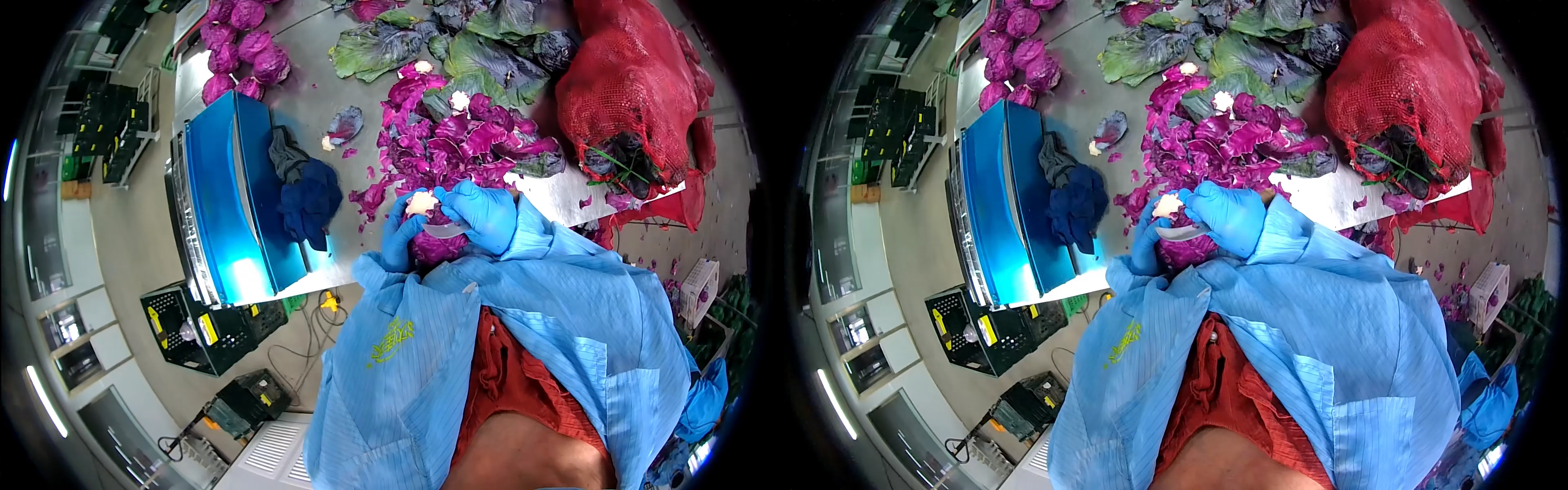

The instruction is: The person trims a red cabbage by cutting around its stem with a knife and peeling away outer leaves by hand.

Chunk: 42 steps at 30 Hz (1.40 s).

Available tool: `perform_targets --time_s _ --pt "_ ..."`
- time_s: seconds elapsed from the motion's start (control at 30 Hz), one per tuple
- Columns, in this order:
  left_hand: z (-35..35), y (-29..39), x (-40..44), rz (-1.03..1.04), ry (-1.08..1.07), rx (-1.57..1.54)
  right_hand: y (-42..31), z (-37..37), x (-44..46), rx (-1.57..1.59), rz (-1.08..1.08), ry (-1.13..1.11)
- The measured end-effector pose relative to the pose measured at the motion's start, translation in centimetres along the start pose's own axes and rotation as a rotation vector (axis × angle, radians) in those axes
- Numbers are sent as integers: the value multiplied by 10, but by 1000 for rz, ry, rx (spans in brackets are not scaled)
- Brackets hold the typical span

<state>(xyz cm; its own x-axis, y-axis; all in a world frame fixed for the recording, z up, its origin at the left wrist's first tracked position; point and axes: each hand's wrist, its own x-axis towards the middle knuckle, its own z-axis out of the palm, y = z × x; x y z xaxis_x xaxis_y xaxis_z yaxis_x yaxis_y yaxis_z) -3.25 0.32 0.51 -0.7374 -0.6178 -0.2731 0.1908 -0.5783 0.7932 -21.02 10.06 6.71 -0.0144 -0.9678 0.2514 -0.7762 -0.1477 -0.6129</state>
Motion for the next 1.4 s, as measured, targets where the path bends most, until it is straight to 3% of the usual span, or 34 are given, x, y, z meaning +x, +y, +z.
perform_targets --time_s 0.3,0.6,0.8,0.93,1.0,1.1,1.2,1.23,1.27,1.33,1.4 --pt "1 -4 1 -131 -61 -180 13 -5 -3 46 -153 -16" --pt "6 0 0 -167 -94 -250 14 -4 -7 121 -133 12" --pt "3 -4 1 -163 -99 -241 23 8 -9 194 -171 158" --pt "1 -1 -1 -200 -62 -306 29 -8 -1 244 5 336" --pt "0 -3 -4 -197 -55 -296 36 -7 -3 363 160 322" --pt "-4 -6 -4 -196 -90 -341 41 -13 -5 425 463 68" --pt "1 2 -7 -239 -96 -425 34 2 -7 856 483 231" --pt "3 5 -9 -270 -62 -468 26 -12 -5 818 553 40" --pt "6 9 -11 -303 -30 -508 28 -2 -6 768 409 88" --pt "7 10 -10 -320 -79 -523 8 -20 5 559 377 -105" --pt "1 4 -6 -346 -138 -533 12 -9 5 505 260 -41"
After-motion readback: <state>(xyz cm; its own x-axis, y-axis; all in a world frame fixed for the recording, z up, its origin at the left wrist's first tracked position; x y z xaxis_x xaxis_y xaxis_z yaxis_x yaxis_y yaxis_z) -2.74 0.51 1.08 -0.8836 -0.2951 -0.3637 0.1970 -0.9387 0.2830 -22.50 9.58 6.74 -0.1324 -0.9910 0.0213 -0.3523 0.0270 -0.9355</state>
